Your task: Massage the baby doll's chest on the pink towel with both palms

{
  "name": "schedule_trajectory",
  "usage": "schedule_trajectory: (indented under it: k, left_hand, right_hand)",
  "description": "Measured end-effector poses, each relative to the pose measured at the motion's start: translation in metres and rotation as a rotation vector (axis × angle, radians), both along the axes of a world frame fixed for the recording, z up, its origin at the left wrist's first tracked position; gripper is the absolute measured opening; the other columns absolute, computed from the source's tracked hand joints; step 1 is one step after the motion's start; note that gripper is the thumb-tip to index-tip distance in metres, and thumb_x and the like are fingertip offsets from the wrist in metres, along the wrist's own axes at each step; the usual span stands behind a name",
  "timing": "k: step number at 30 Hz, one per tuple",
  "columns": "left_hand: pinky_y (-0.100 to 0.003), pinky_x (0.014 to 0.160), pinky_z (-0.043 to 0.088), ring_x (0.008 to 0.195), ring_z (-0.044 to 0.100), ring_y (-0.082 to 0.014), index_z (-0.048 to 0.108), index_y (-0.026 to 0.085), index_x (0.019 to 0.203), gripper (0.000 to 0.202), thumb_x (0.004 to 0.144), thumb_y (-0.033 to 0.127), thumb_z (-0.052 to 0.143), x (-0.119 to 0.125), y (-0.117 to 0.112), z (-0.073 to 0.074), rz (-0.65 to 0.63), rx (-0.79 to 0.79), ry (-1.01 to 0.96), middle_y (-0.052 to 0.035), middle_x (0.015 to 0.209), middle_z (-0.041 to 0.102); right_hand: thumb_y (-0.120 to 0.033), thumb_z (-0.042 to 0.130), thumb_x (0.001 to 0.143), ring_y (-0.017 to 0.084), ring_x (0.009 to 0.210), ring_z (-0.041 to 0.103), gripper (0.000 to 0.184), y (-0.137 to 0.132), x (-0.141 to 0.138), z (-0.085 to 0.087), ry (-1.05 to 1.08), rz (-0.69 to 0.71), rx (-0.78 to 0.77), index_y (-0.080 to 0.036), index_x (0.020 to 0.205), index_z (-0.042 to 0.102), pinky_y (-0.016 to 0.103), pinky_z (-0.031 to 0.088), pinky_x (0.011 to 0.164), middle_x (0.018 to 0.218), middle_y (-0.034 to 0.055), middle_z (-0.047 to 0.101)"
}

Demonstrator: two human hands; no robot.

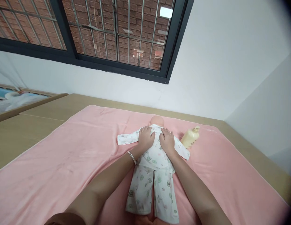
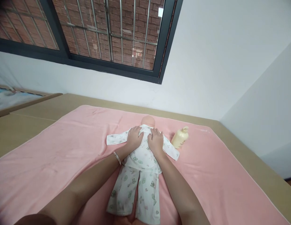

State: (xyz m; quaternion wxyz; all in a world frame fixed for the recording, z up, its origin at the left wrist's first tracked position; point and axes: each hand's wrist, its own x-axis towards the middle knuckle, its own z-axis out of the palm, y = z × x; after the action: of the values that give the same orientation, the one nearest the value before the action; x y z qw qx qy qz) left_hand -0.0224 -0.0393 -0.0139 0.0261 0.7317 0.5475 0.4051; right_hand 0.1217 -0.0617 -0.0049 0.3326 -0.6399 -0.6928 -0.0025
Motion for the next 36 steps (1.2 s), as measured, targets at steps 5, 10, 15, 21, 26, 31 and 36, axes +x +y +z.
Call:
schedule_trajectory:
  k: [5, 10, 15, 21, 26, 31, 36]
  left_hand:
    - [-0.050, 0.110, 0.035, 0.120, 0.054, -0.0262, 0.060, 0.021, 0.121, 0.032, 0.092, 0.030, 0.049, -0.002, 0.004, 0.000, -0.048, -0.026, 0.041, -0.0089, 0.126, 0.063]
    - [-0.042, 0.104, 0.044, 0.116, 0.057, -0.0219, 0.065, 0.023, 0.118, 0.032, 0.093, 0.023, 0.045, -0.004, 0.006, -0.001, -0.182, 0.084, 0.025, -0.0065, 0.122, 0.066]
    - [-0.042, 0.103, 0.046, 0.113, 0.059, -0.0226, 0.069, 0.021, 0.110, 0.029, 0.091, 0.021, 0.047, -0.003, 0.001, -0.003, -0.123, 0.144, 0.007, -0.0077, 0.118, 0.068]
    - [-0.041, 0.104, 0.046, 0.115, 0.059, -0.0234, 0.067, 0.019, 0.111, 0.029, 0.090, 0.021, 0.046, -0.002, -0.002, -0.001, -0.047, 0.078, -0.011, -0.0085, 0.119, 0.067]
    - [-0.048, 0.111, 0.037, 0.127, 0.051, -0.0273, 0.060, 0.017, 0.122, 0.034, 0.092, 0.027, 0.045, -0.001, 0.005, -0.002, -0.071, -0.001, 0.067, -0.0114, 0.128, 0.062]
    - [-0.047, 0.116, 0.032, 0.132, 0.048, -0.0264, 0.058, 0.017, 0.124, 0.036, 0.093, 0.028, 0.044, -0.001, 0.008, -0.002, -0.097, -0.044, 0.031, -0.0110, 0.136, 0.059]
    - [-0.046, 0.115, 0.033, 0.131, 0.050, -0.0261, 0.060, 0.018, 0.122, 0.034, 0.091, 0.027, 0.047, -0.001, 0.007, -0.001, -0.093, -0.053, -0.012, -0.0106, 0.133, 0.061]
  right_hand:
    - [-0.020, 0.032, 0.094, 0.029, 0.141, 0.037, 0.049, 0.006, 0.002, 0.001, -0.085, 0.092, -0.046, -0.015, 0.140, 0.051, 0.058, 0.018, 0.118, 0.148, 0.0133, 0.047]
    - [-0.019, 0.034, 0.093, 0.024, 0.138, 0.043, 0.047, 0.005, 0.003, -0.003, -0.074, 0.118, 0.023, -0.019, 0.134, 0.057, 0.054, 0.021, 0.118, 0.144, 0.0107, 0.052]
    - [-0.020, 0.041, 0.090, 0.022, 0.127, 0.055, 0.040, -0.002, 0.001, -0.007, -0.027, 0.064, 0.156, -0.019, 0.118, 0.069, 0.049, 0.017, 0.120, 0.129, 0.0099, 0.065]
    - [-0.021, 0.038, 0.091, 0.023, 0.129, 0.053, 0.041, -0.002, 0.000, -0.005, 0.014, 0.017, 0.111, -0.017, 0.119, 0.068, 0.053, 0.014, 0.120, 0.130, 0.0111, 0.064]
    - [-0.025, 0.034, 0.094, 0.028, 0.142, 0.037, 0.047, 0.005, 0.002, -0.003, 0.012, 0.081, -0.037, -0.019, 0.136, 0.055, 0.058, 0.015, 0.118, 0.147, 0.0108, 0.049]
    - [-0.026, 0.035, 0.095, 0.028, 0.142, 0.037, 0.047, 0.006, 0.003, -0.003, 0.034, 0.079, -0.050, -0.020, 0.137, 0.053, 0.058, 0.016, 0.118, 0.147, 0.0101, 0.049]
    - [-0.025, 0.037, 0.093, 0.026, 0.140, 0.039, 0.046, 0.004, 0.003, -0.001, 0.067, 0.084, -0.037, -0.022, 0.135, 0.055, 0.056, 0.017, 0.118, 0.145, 0.0084, 0.052]
